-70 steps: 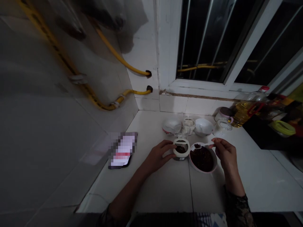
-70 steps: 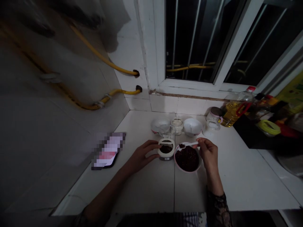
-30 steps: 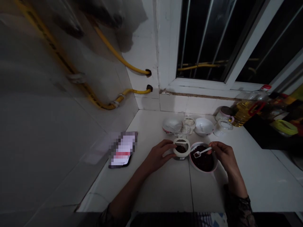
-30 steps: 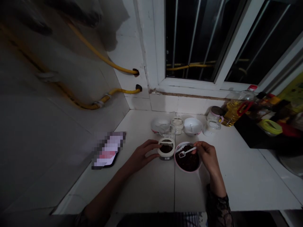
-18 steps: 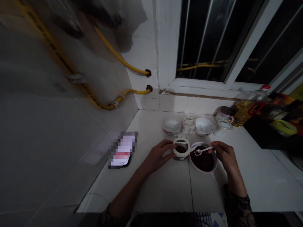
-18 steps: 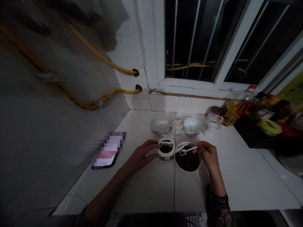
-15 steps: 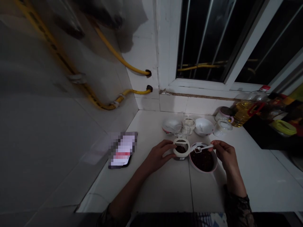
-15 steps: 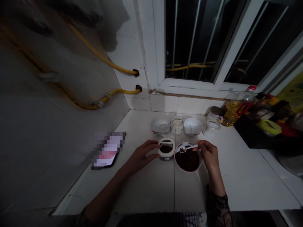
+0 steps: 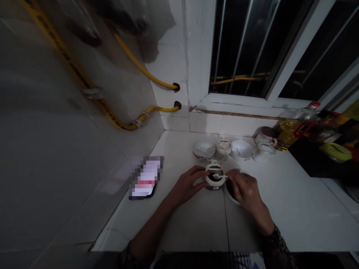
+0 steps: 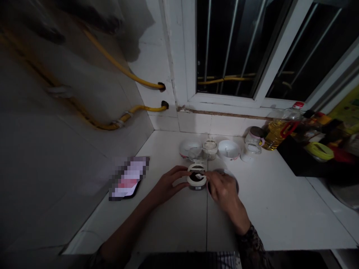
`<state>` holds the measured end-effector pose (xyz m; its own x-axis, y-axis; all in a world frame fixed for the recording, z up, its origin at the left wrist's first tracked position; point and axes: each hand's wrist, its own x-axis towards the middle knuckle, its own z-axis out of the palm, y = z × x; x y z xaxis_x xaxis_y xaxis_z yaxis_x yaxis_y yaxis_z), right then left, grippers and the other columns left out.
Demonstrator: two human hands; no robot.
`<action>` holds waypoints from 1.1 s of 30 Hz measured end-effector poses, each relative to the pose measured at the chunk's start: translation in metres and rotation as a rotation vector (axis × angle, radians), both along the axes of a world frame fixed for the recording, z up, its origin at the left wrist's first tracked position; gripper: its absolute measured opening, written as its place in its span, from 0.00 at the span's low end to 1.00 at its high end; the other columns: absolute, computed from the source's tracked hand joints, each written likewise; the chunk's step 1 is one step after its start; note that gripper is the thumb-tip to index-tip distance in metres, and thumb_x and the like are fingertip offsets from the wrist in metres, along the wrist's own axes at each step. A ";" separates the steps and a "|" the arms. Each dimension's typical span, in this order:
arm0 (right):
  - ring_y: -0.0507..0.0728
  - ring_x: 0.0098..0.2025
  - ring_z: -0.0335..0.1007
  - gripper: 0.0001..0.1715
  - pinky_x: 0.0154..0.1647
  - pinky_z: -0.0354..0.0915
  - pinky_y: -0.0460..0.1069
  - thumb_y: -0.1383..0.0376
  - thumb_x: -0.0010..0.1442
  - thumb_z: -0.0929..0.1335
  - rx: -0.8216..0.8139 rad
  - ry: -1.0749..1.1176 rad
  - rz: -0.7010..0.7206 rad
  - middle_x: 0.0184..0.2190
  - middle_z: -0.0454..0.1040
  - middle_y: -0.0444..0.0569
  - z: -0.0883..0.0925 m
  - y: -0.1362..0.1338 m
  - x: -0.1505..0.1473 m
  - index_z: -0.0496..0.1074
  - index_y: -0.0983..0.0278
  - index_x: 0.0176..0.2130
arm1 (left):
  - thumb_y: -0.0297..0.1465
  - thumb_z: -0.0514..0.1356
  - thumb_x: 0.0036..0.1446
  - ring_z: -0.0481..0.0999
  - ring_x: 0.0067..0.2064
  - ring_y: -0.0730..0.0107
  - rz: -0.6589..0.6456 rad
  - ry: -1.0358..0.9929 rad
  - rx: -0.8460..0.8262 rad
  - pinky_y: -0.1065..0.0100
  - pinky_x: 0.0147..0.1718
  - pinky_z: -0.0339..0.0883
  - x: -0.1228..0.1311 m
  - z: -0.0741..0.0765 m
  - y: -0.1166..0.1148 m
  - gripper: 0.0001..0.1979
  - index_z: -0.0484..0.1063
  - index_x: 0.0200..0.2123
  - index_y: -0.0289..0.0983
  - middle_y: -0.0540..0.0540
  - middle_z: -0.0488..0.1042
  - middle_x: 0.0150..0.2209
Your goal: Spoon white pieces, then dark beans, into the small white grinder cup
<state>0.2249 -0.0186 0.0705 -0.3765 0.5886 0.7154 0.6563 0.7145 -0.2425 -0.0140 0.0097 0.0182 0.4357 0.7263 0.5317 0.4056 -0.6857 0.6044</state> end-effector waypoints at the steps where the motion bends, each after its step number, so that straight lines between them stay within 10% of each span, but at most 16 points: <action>1: 0.55 0.31 0.78 0.14 0.32 0.70 0.47 0.69 0.66 0.61 -0.013 0.045 -0.043 0.32 0.81 0.51 0.001 -0.001 0.005 0.75 0.63 0.40 | 0.37 0.59 0.63 0.76 0.49 0.65 0.001 0.007 0.001 0.63 0.47 0.74 0.000 0.000 0.000 0.13 0.72 0.49 0.41 0.43 0.72 0.48; 7: 0.56 0.26 0.74 0.17 0.32 0.67 0.49 0.54 0.65 0.61 -0.353 0.270 -0.421 0.25 0.78 0.47 0.008 -0.001 0.049 0.73 0.61 0.38 | 0.37 0.59 0.63 0.76 0.49 0.65 0.002 0.005 -0.005 0.61 0.48 0.74 0.000 0.002 -0.001 0.13 0.71 0.50 0.42 0.43 0.72 0.49; 13: 0.57 0.23 0.70 0.18 0.27 0.61 0.49 0.53 0.62 0.60 -0.690 0.117 -0.312 0.21 0.76 0.46 0.000 0.004 0.048 0.72 0.59 0.31 | 0.36 0.60 0.63 0.76 0.50 0.65 0.005 0.003 -0.002 0.61 0.48 0.74 0.000 0.000 0.000 0.13 0.71 0.50 0.42 0.43 0.72 0.49; 33: 0.46 0.14 0.44 0.24 0.17 0.39 0.45 0.48 0.40 0.73 -0.996 0.847 -0.321 0.16 0.73 0.47 0.000 0.010 0.056 0.74 0.66 0.29 | 0.37 0.59 0.63 0.77 0.49 0.65 0.002 -0.004 0.004 0.61 0.47 0.74 0.000 0.002 0.000 0.13 0.71 0.50 0.42 0.43 0.72 0.49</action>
<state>0.2811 -0.0084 0.0710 0.2163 0.9685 -0.1230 0.1511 -0.1577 -0.9759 -0.0139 0.0094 0.0202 0.4322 0.7250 0.5362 0.4040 -0.6873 0.6037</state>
